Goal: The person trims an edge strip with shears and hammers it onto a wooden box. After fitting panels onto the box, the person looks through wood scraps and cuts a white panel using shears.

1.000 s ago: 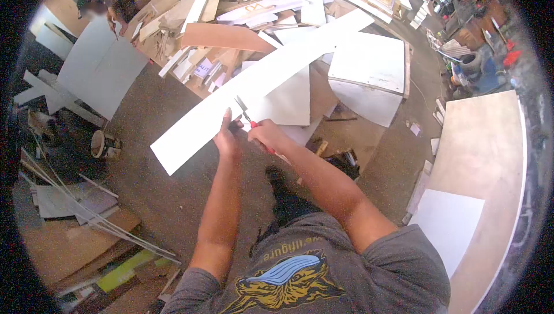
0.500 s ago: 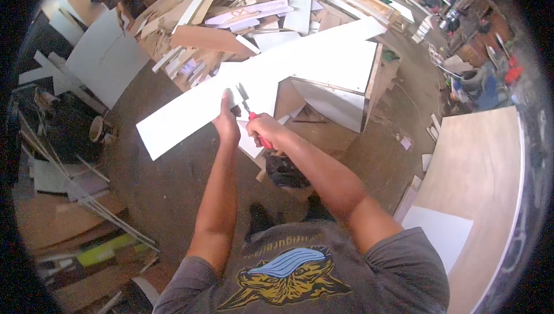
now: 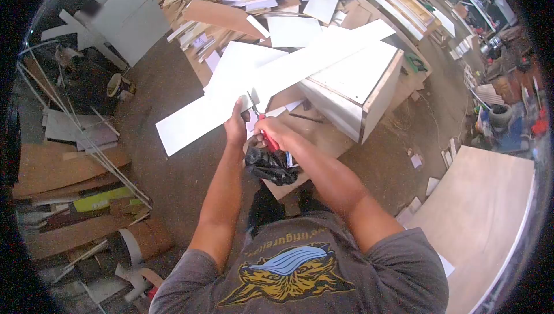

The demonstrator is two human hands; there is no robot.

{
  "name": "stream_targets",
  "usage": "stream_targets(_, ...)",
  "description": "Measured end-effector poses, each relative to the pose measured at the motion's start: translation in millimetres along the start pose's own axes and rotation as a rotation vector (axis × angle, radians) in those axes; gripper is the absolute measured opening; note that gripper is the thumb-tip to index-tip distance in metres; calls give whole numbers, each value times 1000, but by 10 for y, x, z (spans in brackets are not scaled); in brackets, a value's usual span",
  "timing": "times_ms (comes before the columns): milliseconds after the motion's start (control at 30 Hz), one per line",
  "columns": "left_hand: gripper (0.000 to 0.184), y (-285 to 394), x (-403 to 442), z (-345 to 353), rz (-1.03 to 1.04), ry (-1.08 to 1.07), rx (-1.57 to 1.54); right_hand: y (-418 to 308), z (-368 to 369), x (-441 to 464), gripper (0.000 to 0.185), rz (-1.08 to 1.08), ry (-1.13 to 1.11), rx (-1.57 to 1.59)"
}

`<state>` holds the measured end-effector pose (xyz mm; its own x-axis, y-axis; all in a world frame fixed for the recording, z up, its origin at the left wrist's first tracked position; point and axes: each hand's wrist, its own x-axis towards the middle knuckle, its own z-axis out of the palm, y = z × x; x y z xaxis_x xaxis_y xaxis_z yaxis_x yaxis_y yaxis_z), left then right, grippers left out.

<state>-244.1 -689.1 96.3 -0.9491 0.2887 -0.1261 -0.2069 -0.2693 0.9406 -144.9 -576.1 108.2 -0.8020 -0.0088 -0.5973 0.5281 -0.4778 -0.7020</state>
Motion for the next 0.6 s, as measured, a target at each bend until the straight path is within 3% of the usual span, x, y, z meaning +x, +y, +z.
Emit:
stream_targets(133,20,-143,184,-86,-39,32,12,98,-21,242,16,-85,-32,7)
stream_targets(500,21,-574,697,-359,-125,86,-29,189,-47,947,11,51,142,-70)
stream_targets(533,29,-608,742,-421,-133,43,38,175,-65,996,11,78,135,-98)
stream_targets(600,36,-683,779,-359,-247,178,-196,43,-28,984,8,92,154,-81)
